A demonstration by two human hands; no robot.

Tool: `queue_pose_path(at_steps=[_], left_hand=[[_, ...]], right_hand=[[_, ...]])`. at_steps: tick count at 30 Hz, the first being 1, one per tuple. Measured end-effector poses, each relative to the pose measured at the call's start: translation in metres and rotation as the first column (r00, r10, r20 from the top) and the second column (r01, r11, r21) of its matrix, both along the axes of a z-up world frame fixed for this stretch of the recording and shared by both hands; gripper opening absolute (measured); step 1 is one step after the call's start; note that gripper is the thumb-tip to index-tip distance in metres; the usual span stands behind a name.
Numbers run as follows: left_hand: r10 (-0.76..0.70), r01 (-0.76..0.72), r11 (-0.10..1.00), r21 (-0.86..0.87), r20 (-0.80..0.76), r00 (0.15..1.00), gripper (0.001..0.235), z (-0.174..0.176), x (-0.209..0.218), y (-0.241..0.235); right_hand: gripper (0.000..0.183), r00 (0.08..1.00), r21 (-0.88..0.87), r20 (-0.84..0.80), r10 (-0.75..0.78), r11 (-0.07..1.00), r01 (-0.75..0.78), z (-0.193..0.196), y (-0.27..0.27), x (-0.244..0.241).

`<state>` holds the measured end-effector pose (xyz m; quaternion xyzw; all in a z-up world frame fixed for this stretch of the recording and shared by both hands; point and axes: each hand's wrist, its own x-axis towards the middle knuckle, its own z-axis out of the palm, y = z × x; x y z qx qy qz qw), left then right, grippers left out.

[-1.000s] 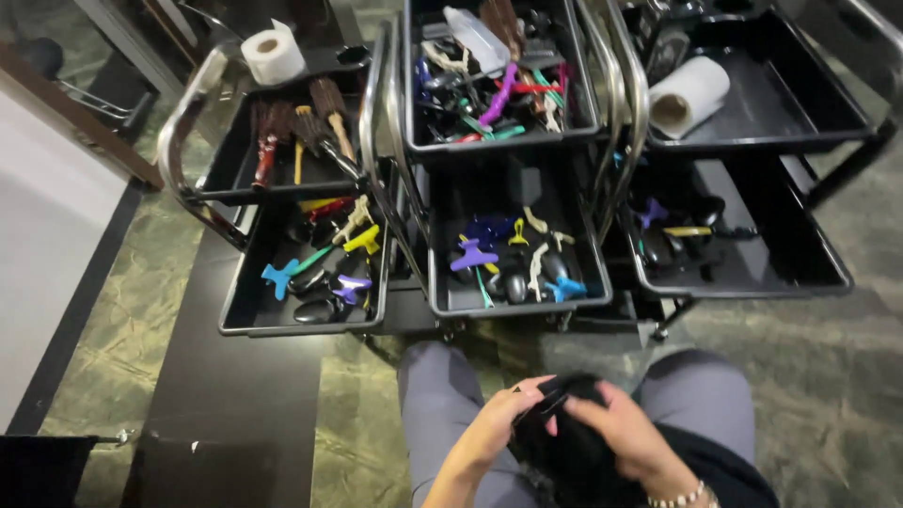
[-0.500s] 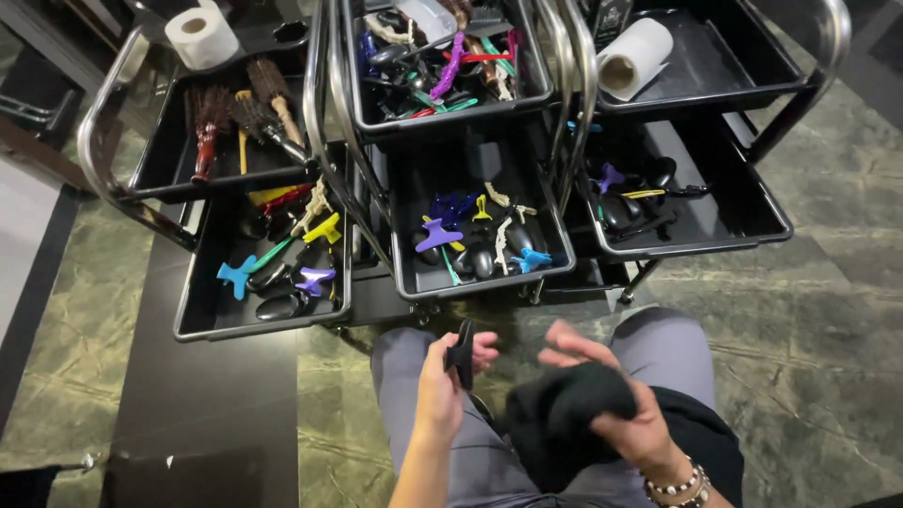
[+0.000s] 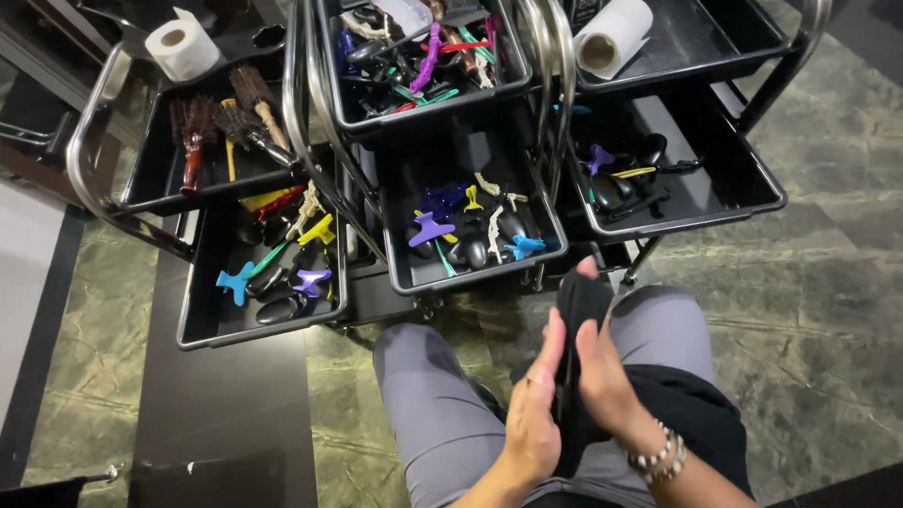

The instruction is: Cleaning individual hair clips by wiping them with a cloth and organizing them in a trolley tray.

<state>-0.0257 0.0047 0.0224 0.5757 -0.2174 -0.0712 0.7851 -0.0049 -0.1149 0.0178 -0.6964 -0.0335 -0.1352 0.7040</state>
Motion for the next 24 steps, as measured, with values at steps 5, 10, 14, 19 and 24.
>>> queue_pose_path(at_steps=[5,10,14,19,24], left_hand=[[0.135,-0.15,0.982,-0.114,-0.13,0.982,0.062,0.007,0.031,-0.004],[0.197,-0.184,0.973,0.137,-0.096,0.976,0.06,-0.011,0.027,-0.004],[0.219,-0.218,0.976,0.024,-0.202,0.955,0.06,0.002,0.027,-0.007],[0.146,-0.256,0.875,-0.411,-0.281,0.949,0.06,-0.005,0.04,0.0],[0.116,-0.205,0.907,-0.367,-0.25,0.961,0.068,0.002,0.042,0.008]], right_hand=[[0.065,0.992,-0.293,0.075,0.098,0.953,-0.072,-0.019,0.022,-0.044],[0.065,0.995,-0.111,0.069,0.079,0.991,-0.071,0.001,0.012,-0.02],[0.057,0.988,-0.388,0.131,-0.086,0.912,0.131,-0.002,0.022,-0.029],[0.048,0.995,-0.388,0.077,-0.057,0.918,0.083,-0.01,0.033,-0.044],[0.057,0.954,-0.464,0.224,0.201,0.882,-0.077,-0.006,0.029,-0.05]])
